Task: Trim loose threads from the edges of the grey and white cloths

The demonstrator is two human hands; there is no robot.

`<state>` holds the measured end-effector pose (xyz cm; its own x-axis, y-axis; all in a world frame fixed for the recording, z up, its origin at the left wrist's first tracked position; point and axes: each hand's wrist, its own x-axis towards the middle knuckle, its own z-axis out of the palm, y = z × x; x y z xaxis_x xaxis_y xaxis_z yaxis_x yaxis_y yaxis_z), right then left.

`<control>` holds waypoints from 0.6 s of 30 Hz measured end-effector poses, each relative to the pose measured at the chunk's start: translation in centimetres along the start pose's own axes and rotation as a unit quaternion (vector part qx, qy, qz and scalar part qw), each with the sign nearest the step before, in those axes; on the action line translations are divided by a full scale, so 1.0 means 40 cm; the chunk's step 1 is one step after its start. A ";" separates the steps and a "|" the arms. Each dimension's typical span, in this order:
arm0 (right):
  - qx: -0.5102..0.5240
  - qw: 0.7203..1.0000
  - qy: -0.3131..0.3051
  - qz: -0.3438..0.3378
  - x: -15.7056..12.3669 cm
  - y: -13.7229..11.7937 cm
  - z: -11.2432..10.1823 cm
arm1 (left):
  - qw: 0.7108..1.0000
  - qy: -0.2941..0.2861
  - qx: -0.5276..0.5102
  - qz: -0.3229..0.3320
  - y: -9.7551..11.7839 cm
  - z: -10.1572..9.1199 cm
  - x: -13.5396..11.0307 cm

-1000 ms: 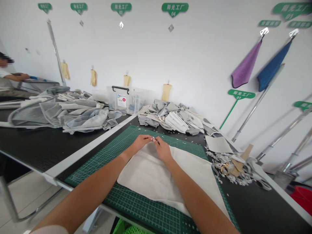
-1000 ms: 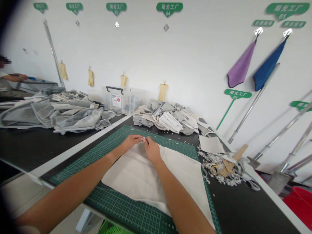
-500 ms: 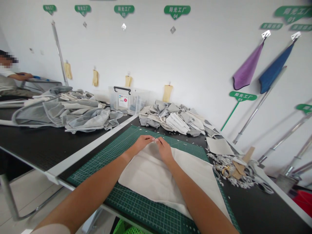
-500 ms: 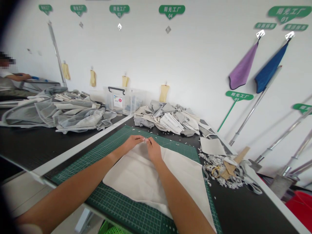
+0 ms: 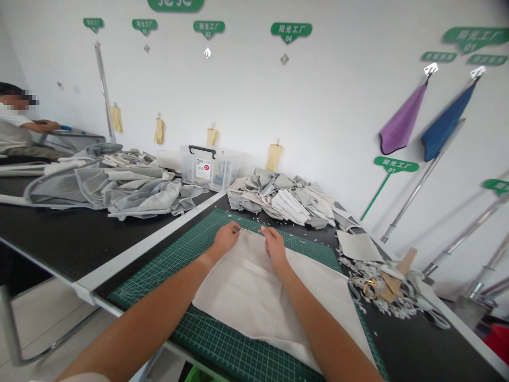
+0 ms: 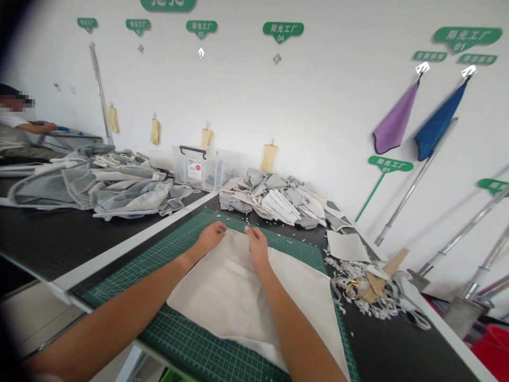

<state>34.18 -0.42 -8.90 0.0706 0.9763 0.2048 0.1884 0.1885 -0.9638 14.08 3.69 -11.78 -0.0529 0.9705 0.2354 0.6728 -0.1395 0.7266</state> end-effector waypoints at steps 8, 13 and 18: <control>0.036 0.997 -0.041 0.055 -0.004 -0.045 -0.070 | 0.994 -0.027 0.109 0.012 -0.004 -0.001 0.007; -0.072 0.991 -0.101 0.046 -0.072 -0.067 -0.200 | 0.986 -0.017 0.163 -0.016 -0.024 -0.054 0.020; -0.129 0.986 -0.077 0.073 -0.140 -0.006 -0.353 | 0.968 -0.015 0.248 -0.036 -0.046 -0.114 0.034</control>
<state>47.57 -7.43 -7.40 -0.0297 0.9994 0.0189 0.4323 0.0299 -0.9013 9.40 4.36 -9.85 -0.0964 0.9805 0.1716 0.9403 0.0332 0.3387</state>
